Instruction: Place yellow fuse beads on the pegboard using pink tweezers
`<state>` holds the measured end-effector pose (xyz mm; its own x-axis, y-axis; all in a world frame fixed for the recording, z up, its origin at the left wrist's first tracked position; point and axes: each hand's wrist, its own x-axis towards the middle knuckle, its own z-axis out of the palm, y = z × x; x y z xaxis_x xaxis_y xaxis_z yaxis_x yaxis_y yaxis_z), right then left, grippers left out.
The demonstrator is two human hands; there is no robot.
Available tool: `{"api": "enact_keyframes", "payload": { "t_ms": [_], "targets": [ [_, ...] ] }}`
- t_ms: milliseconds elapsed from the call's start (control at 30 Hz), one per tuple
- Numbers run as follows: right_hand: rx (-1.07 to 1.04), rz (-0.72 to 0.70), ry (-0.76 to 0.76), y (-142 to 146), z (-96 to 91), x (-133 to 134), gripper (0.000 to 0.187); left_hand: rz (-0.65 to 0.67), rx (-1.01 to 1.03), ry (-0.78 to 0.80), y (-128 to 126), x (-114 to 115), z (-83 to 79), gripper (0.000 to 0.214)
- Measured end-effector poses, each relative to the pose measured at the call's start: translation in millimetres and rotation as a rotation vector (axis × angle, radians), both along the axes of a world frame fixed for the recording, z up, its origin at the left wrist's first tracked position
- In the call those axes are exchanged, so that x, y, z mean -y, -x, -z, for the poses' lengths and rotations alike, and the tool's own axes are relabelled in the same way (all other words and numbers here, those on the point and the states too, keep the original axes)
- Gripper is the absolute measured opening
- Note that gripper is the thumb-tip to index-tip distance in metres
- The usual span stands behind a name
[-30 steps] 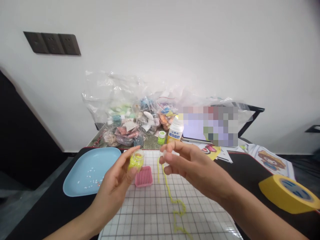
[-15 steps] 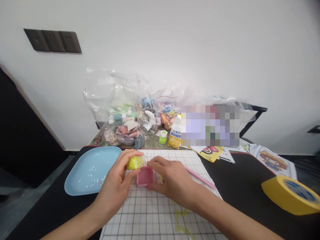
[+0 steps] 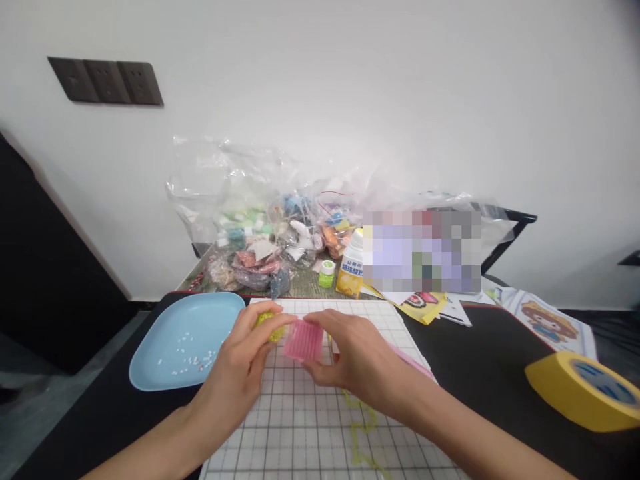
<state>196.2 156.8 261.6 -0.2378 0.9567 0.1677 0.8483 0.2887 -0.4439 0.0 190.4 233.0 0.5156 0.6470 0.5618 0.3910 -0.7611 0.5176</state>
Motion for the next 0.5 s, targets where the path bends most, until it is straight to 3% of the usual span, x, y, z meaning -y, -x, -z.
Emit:
{"api": "enact_keyframes", "payload": {
  "t_ms": [500],
  "targets": [
    [-0.06, -0.027, 0.067, 1.4, 1.7, 2.0, 0.042, 0.042, -0.068, -0.164, 0.5, 3.2, 3.2, 0.062]
  ]
}}
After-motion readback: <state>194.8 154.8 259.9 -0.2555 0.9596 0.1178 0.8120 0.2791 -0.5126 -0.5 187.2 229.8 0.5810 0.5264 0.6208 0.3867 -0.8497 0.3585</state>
